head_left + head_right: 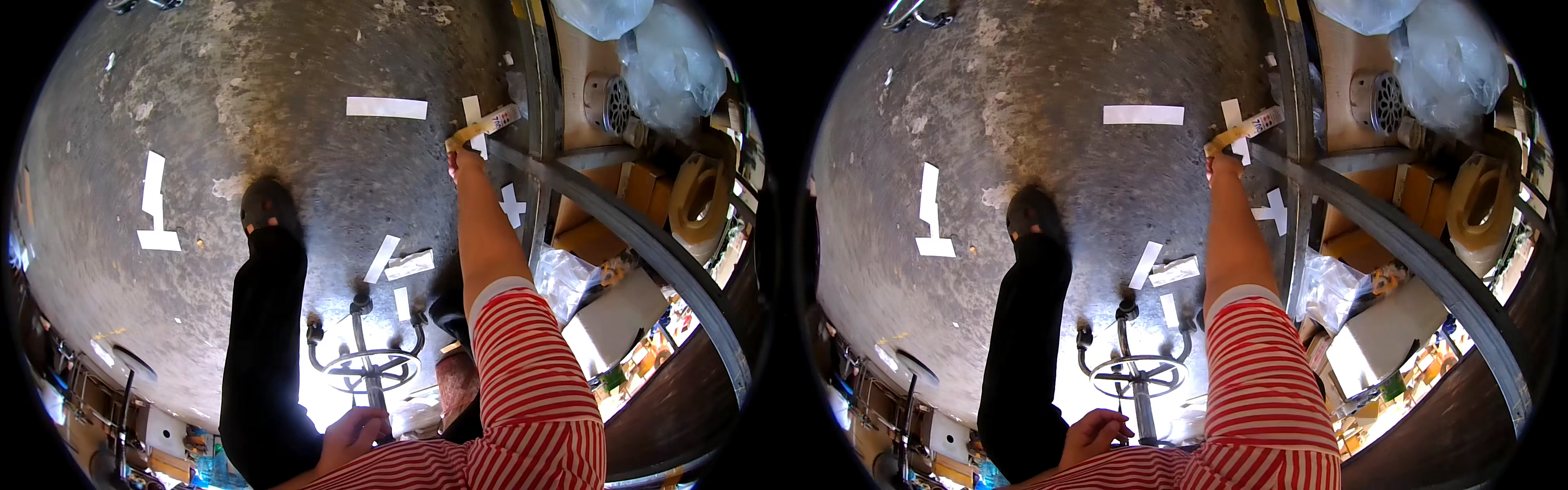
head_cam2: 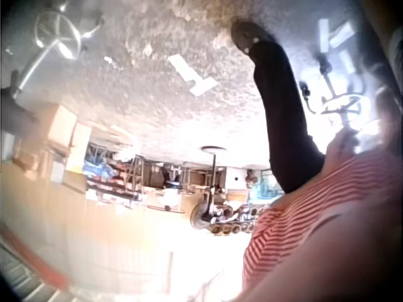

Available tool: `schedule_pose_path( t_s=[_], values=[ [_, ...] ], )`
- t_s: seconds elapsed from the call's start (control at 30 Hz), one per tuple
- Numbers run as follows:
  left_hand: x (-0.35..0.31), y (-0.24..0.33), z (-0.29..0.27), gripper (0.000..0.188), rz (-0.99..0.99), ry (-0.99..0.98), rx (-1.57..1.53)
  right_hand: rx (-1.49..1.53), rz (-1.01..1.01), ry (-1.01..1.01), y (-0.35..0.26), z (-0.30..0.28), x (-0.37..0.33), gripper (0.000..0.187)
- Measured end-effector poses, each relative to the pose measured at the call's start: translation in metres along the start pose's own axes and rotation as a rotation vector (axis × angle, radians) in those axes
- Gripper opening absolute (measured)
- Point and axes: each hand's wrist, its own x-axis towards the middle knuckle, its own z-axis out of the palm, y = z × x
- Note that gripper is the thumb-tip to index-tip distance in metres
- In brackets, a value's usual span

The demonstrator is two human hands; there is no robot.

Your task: The person wraps black tape around the ends of blue metal rods. They pick up a rod, apply tape to one end, then flip the rod to wrap the other end, and place the finished rod on a table.

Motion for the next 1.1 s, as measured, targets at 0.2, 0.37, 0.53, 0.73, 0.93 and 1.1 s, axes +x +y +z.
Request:
schedule_pose_path(
  t_s=[0.2, 0.37, 0.53, 0.73, 0.93, 1.1],
  values=[
    [0.0, 0.01, 0.007, 0.021, 0.007, 0.008, -0.041, 0.041, -0.574, -0.073, 0.036, 0.012, -0.042, 0.008],
    [-0.002, -0.002, 0.01, 0.019, 0.22, -0.043, -0.009, 0.073, -0.357, -0.116, 0.07, 0.0, -0.087, 0.009],
    [-0.004, -0.011, 0.002, 0.018, 0.212, -0.069, -0.042, 0.297, -0.05, -0.144, 0.04, 0.0, -0.061, 0.014],
    [-0.002, -0.001, -0.011, 0.018, -0.018, 0.01, -0.152, 0.372, 0.015, -0.129, 0.002, 0.026, -0.014, 0.019],
    [0.0, 0.003, -0.012, 0.018, -0.03, -0.023, -0.197, 0.151, -0.714, -0.023, 0.015, 0.03, -0.036, 0.011],
    [-0.008, -0.009, 0.004, 0.017, 0.243, -0.015, 0.014, -0.259, -1.512, -0.09, 0.054, 0.006, -0.235, 0.011]
  ],
)
